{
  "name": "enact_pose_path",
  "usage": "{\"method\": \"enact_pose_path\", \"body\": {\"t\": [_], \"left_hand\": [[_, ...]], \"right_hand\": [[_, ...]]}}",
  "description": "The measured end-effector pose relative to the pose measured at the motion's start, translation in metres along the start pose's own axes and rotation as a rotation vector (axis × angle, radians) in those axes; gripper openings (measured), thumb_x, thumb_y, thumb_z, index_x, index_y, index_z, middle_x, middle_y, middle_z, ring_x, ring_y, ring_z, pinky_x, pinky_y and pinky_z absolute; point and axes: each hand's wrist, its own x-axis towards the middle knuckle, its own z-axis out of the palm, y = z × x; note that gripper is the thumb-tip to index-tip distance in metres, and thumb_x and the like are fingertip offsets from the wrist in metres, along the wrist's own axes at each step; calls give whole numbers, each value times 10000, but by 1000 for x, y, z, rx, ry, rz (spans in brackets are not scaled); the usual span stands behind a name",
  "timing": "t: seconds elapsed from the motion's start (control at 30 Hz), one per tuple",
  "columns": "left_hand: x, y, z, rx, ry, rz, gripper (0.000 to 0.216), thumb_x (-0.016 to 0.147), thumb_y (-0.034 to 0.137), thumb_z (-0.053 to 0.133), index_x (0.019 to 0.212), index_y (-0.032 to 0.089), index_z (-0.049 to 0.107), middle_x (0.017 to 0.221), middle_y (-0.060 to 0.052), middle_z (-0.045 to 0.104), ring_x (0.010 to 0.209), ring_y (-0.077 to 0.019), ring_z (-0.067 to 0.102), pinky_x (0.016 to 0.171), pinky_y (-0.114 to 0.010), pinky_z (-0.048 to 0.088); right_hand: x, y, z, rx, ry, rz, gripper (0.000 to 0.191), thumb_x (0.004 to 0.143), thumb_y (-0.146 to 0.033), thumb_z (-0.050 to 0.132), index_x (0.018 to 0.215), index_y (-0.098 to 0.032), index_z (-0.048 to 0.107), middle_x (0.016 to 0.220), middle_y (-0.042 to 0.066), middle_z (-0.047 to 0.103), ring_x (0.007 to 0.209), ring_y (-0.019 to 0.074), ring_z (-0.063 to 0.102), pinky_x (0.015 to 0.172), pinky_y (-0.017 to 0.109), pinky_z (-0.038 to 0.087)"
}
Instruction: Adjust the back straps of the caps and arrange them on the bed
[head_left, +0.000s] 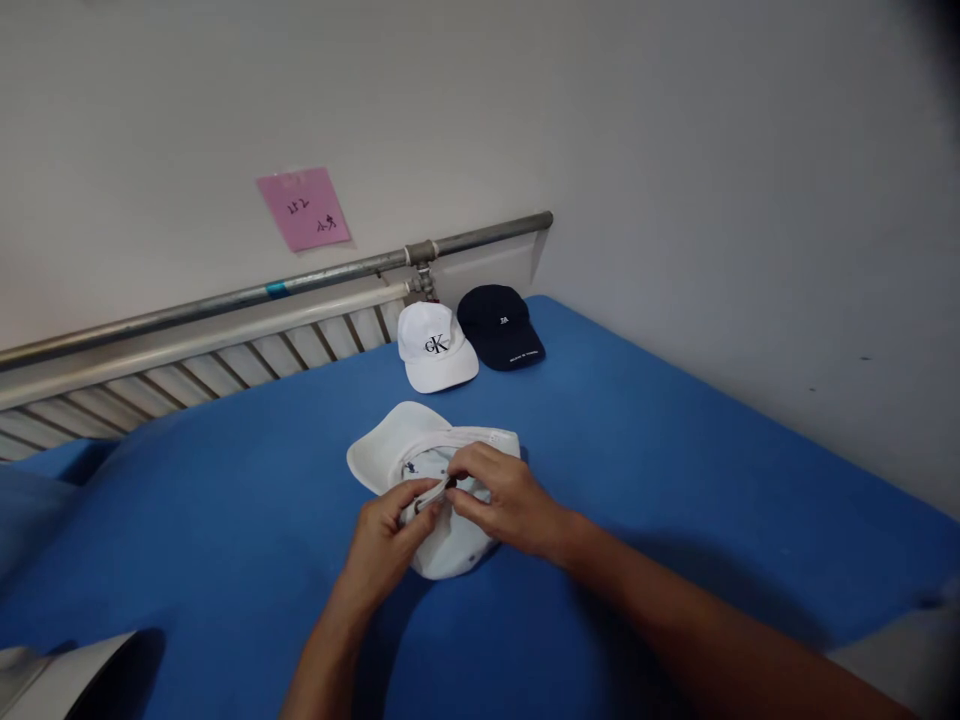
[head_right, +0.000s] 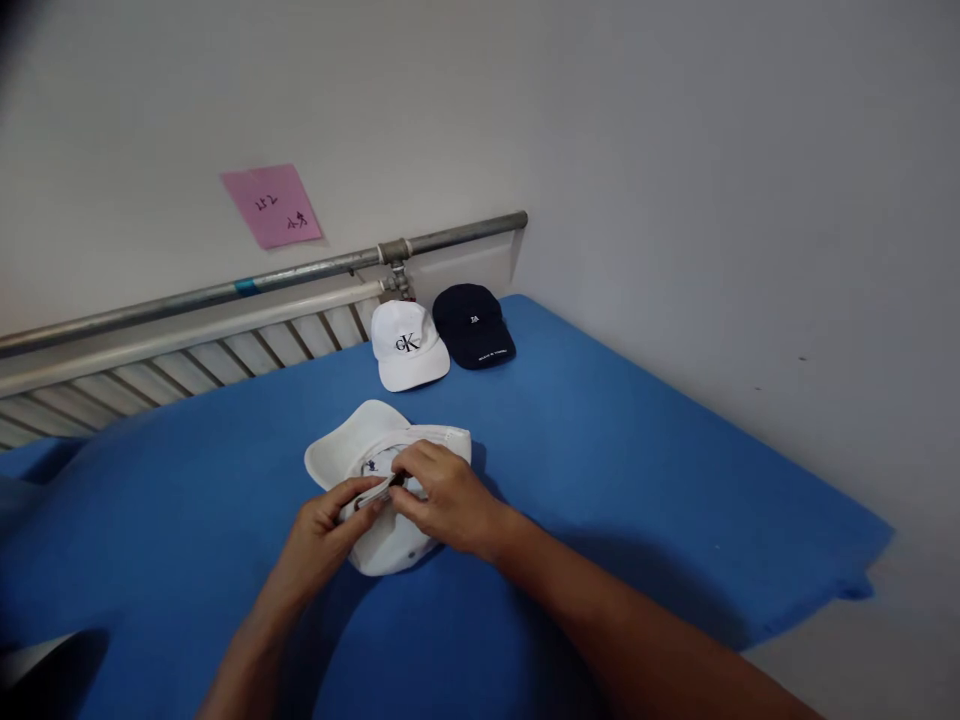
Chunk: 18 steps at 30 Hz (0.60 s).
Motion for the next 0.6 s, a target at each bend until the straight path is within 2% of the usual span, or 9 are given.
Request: {"method": "enact_pose_path", "body": {"t": [0.3,0.47,0.6], "left_hand": [[1,0,12,81,22,55,243,800,265,583,982,198,730,956,-64,752,870,-235,683,796,-346,510],[2,0,9,45,-3,1,232,798,272,591,964,203,736,923,-44,754,857,-230,676,783,-330,496],[2,0,4,-93,-3,-106,261,792,294,599,995,185,721,944,-44,747,863,-227,665,770,-319,490]], "right_hand": [[-4,-2,12,-49,-59,114,235,691,-26,486,857,-186,530,831,38,590,794,173,550,747,308,458],[-2,0,11,-19,-79,107,240,682,-10,452,828,-187,521,821,37,580,783,169,541,727,297,448],[0,7,8,51,-18,139,247,698,5,416,804,-190,523,776,17,578,735,147,533,690,273,441]]}}
